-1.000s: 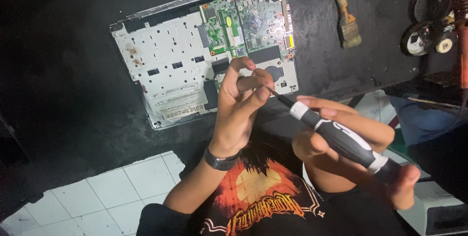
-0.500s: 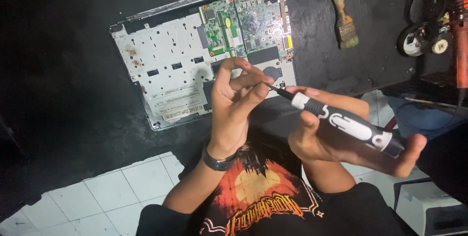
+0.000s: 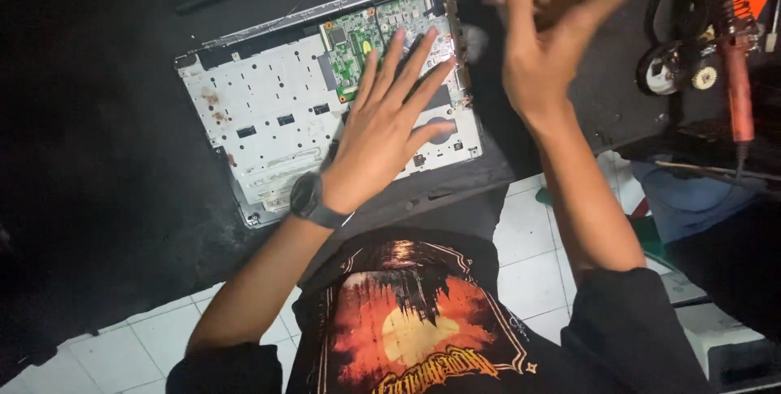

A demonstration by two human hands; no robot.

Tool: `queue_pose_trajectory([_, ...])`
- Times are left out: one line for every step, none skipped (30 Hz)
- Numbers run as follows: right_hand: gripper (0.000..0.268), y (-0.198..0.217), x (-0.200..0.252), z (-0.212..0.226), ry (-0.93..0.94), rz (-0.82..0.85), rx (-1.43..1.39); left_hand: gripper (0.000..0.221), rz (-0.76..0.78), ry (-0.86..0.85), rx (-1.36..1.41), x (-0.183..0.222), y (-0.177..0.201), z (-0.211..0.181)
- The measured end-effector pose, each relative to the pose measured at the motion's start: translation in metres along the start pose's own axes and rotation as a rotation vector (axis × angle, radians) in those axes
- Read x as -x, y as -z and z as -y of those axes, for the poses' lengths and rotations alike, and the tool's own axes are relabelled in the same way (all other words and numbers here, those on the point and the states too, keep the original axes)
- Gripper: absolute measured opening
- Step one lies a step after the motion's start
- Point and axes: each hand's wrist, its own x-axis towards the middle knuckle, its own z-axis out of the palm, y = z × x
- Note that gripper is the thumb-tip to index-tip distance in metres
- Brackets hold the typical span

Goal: The person is performing final reassembly of a laptop, including screwing in internal components and cleaning with a brush.

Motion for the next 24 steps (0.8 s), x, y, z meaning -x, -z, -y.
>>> queue_pose_trajectory([0.080,-0.005,-0.006,-0.005,0.015,0.083,0.066,0.081,0.036,0.009,-0.116,-0.004,-0.007,0.005])
queue_pose_trajectory([0.080,-0.009,-0.014,-0.002,0.019,0.084,0.068,0.081,0.033,0.006,-0.116,-0.005,-0.007,0.003])
queue_pose_trajectory([0.068,-0.014,-0.020,0.001,0.086,0.154,0.077,0.078,0.042,0.021,-0.231,-0.006,-0.008,0.001])
queue_pose_trajectory([0.057,-0.018,-0.027,0.003,0.154,0.224,0.085,0.076,0.050,0.035,-0.346,-0.007,-0.009,0.000])
queue_pose_trajectory([0.057,-0.018,-0.028,-0.002,0.152,0.225,0.087,0.076,0.051,0.036,-0.343,-0.008,-0.009,0.000])
queue_pose_trajectory([0.057,-0.019,-0.028,-0.008,0.201,0.224,0.105,0.074,0.043,0.039,-0.340,-0.008,-0.009,0.000])
queue_pose_trajectory([0.058,-0.019,-0.028,-0.013,0.247,0.226,0.122,0.073,0.036,0.045,-0.335,-0.007,-0.009,0.000])
queue_pose_trajectory([0.058,-0.018,-0.027,-0.014,0.242,0.230,0.123,0.073,0.039,0.049,-0.330,-0.006,-0.010,-0.001])
queue_pose_trajectory([0.058,-0.019,-0.028,-0.015,0.258,0.226,0.155,0.071,0.023,0.049,-0.328,-0.006,-0.011,-0.001])
queue_pose_trajectory([0.058,-0.019,-0.029,-0.016,0.274,0.221,0.186,0.070,0.008,0.049,-0.327,-0.006,-0.011,-0.001])
queue_pose_trajectory([0.058,-0.019,-0.028,-0.018,0.274,0.223,0.186,0.070,0.007,0.050,-0.326,-0.005,-0.011,-0.001])
queue_pose_trajectory([0.058,-0.018,-0.027,-0.019,0.277,0.222,0.216,0.070,0.012,0.056,-0.314,-0.005,-0.010,-0.002])
queue_pose_trajectory([0.059,-0.018,-0.028,-0.021,0.282,0.221,0.246,0.070,0.016,0.062,-0.304,-0.005,-0.010,-0.002])
queue_pose_trajectory([0.059,-0.017,-0.028,-0.023,0.284,0.222,0.246,0.070,0.013,0.063,-0.304,-0.006,-0.010,-0.002])
queue_pose_trajectory([0.059,-0.017,-0.027,-0.024,0.279,0.223,0.282,0.070,0.017,0.061,-0.315,-0.006,-0.009,-0.002])
queue_pose_trajectory([0.060,-0.016,-0.026,-0.026,0.275,0.224,0.318,0.070,0.021,0.059,-0.327,-0.006,-0.009,-0.002])
queue_pose_trajectory([0.060,-0.017,-0.027,-0.024,0.274,0.225,0.318,0.070,0.022,0.059,-0.326,-0.006,-0.009,-0.001])
queue_pose_trajectory([0.058,-0.017,-0.027,-0.023,0.269,0.236,0.323,0.070,0.029,0.059,-0.338,-0.006,-0.009,-0.001])
queue_pose_trajectory([0.056,-0.017,-0.027,-0.021,0.263,0.248,0.328,0.069,0.037,0.058,-0.348,-0.006,-0.009,-0.001])
queue_pose_trajectory([0.056,-0.016,-0.025,-0.023,0.260,0.250,0.328,0.069,0.039,0.059,-0.346,-0.006,-0.009,-0.002])
queue_pose_trajectory([0.056,-0.016,-0.024,-0.025,0.249,0.246,0.334,0.070,0.044,0.058,-0.360,-0.006,-0.008,-0.001])
queue_pose_trajectory([0.056,-0.016,-0.024,-0.027,0.238,0.242,0.340,0.070,0.048,0.056,-0.373,-0.006,-0.008,-0.001])
queue_pose_trajectory([0.056,-0.015,-0.022,-0.028,0.239,0.245,0.340,0.070,0.047,0.058,-0.373,-0.006,-0.008,-0.001])
queue_pose_trajectory([0.057,-0.014,-0.021,-0.029,0.224,0.246,0.372,0.069,0.040,0.056,-0.367,-0.006,-0.008,-0.001])
